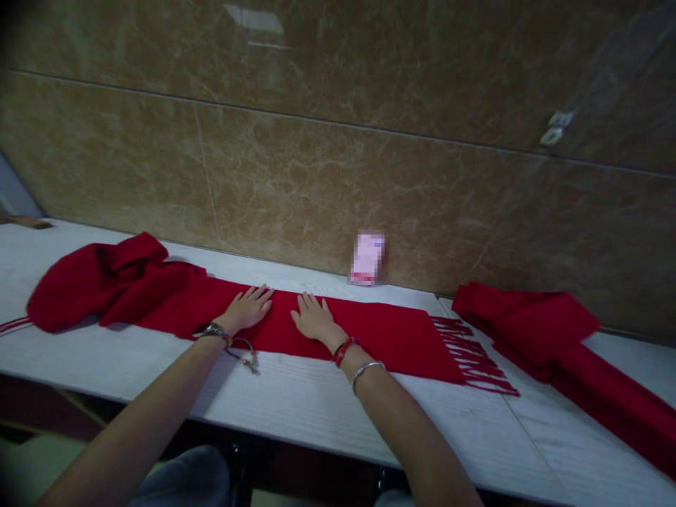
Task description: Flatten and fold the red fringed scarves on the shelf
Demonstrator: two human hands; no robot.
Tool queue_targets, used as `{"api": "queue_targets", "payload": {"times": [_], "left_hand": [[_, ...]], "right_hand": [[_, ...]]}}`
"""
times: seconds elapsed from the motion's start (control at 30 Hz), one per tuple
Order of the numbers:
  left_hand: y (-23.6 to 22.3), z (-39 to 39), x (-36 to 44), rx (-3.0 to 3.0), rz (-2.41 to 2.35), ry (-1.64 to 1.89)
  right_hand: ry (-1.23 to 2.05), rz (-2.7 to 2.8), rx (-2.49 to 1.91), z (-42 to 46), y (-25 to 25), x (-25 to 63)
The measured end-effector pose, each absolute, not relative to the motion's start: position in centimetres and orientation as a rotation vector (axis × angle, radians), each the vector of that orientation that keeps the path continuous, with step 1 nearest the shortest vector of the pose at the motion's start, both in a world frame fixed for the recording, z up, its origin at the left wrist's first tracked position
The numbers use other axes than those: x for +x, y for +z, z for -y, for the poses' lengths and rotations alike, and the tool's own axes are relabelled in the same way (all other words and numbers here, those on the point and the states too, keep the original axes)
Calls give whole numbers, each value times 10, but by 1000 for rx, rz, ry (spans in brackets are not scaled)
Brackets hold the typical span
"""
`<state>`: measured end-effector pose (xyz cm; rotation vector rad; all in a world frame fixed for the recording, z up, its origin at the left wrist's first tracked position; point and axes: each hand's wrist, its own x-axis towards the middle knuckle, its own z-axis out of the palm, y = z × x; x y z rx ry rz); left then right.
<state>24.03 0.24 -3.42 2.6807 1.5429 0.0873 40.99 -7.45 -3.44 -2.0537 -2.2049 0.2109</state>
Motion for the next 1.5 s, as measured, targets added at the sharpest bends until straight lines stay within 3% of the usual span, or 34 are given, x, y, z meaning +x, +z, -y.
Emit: {"api": "queue_targets", "payload": {"times": [0.47, 0.67, 0.8, 0.9, 1.03, 1.3, 1.5], "left_hand": [[-37, -14, 225, 2246, -1990, 229], [-28, -4, 239, 2473, -1868, 218], [-31, 0, 247, 2517, -1719, 89], [-33, 1, 245, 2538, -1712, 82], [-34, 1, 243, 2549, -1711, 92], [-31, 7, 246, 2598, -1712, 144], [-19, 27, 244, 2750, -1635, 237]], "right_hand": [[84, 1555, -2698, 174, -48, 611], [-63, 1739, -2438, 144, -27, 537], [81, 2057, -2016, 104, -21, 437], [192, 2113, -1989, 81, -26, 393], [209, 2144, -2052, 80, -35, 407], [260, 1943, -2450, 132, -30, 523], [99, 1904, -2122, 132, -10, 461]]}}
